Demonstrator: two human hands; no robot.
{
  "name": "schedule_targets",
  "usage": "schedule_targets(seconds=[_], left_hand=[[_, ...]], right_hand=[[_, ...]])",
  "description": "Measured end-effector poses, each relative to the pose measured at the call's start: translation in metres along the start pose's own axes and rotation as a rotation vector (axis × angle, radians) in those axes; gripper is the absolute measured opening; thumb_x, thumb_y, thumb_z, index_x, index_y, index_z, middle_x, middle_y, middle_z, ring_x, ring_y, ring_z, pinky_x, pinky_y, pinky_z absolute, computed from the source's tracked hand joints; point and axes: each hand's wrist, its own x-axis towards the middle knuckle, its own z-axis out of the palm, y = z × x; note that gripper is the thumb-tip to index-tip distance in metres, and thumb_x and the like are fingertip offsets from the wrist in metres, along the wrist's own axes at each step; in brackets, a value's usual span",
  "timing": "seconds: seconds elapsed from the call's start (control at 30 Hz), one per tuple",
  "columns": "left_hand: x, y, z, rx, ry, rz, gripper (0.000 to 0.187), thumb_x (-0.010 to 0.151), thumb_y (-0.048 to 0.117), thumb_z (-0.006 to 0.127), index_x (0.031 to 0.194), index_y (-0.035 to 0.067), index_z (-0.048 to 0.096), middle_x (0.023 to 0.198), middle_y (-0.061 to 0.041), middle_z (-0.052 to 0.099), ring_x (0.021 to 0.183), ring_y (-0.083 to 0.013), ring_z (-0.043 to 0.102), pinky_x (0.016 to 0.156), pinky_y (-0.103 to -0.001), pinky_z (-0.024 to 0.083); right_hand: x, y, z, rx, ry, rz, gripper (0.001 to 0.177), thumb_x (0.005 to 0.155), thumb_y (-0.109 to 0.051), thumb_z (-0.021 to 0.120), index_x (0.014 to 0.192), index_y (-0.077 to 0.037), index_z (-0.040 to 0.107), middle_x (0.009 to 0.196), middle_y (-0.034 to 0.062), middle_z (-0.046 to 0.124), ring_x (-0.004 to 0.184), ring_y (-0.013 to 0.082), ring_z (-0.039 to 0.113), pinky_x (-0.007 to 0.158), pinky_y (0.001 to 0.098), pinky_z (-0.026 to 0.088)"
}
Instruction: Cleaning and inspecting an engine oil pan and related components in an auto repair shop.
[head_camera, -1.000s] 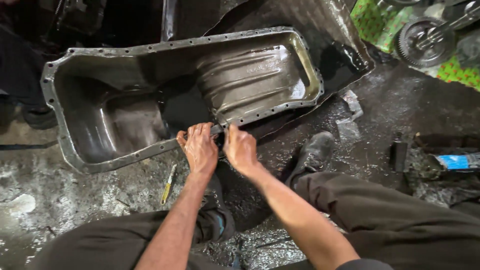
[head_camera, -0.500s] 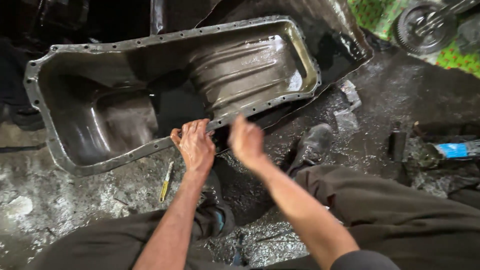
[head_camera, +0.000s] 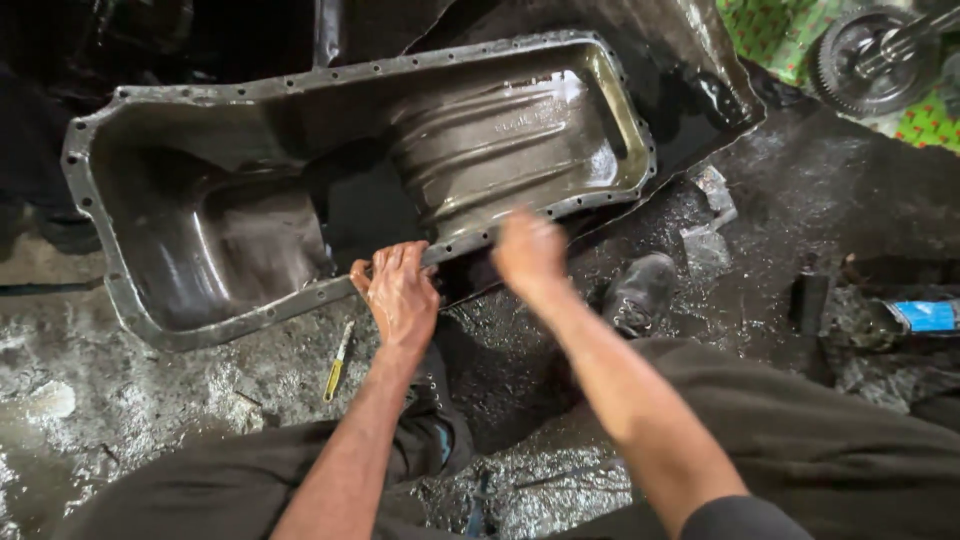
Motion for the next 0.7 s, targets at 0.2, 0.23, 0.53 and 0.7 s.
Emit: schedule_targets(seconds=[0.2, 0.23, 0.53, 0.7], left_hand=[[-0.004, -0.006, 0.010, -0.009, 0.020, 0.009, 0.034, 0.083, 0.005, 0.067, 0.116, 0.012, 0.070, 0.116, -0.005, 0.071, 0.116, -0.0245, 0.061, 0.105, -0.051, 0.032], [-0.003, -0.005, 0.008, -0.005, 0.022, 0.008, 0.034, 0.083, 0.005, 0.067, 0.116, 0.012, 0.070, 0.116, -0.005, 0.071, 0.116, -0.0245, 0.061, 0.105, -0.051, 0.032], [-0.006, -0.011, 0.008, -0.021, 0.008, 0.011, 0.037, 0.081, 0.007, 0.067, 0.117, 0.011, 0.069, 0.116, -0.005, 0.071, 0.116, -0.0249, 0.061, 0.105, -0.051, 0.032], [-0.003, -0.005, 0.011, 0.002, -0.026, -0.028, 0.035, 0.082, 0.005, 0.066, 0.116, 0.011, 0.071, 0.115, -0.006, 0.072, 0.115, -0.0239, 0.061, 0.105, -0.052, 0.032]], right_hand=[[0.020, 0.062, -0.005, 0.217, 0.108, 0.060, 0.019, 0.072, -0.015, 0.069, 0.088, -0.005, 0.075, 0.087, 0.0184, 0.075, 0.081, 0.0384, 0.071, 0.074, 0.0487, 0.058], [0.012, 0.025, -0.018, 0.221, 0.108, 0.057, 0.019, 0.072, -0.015, 0.069, 0.088, -0.005, 0.075, 0.087, 0.0184, 0.075, 0.081, 0.0384, 0.071, 0.074, 0.0487, 0.058], [0.006, 0.044, -0.015, 0.166, 0.013, 0.209, 0.013, 0.082, -0.014, 0.068, 0.088, -0.003, 0.071, 0.080, 0.0227, 0.072, 0.076, 0.0393, 0.072, 0.069, 0.0509, 0.057], [-0.041, -0.026, -0.021, 0.399, 0.183, 0.191, 0.020, 0.098, -0.018, 0.062, 0.087, -0.002, 0.067, 0.077, 0.0224, 0.071, 0.070, 0.0372, 0.072, 0.064, 0.0492, 0.056]])
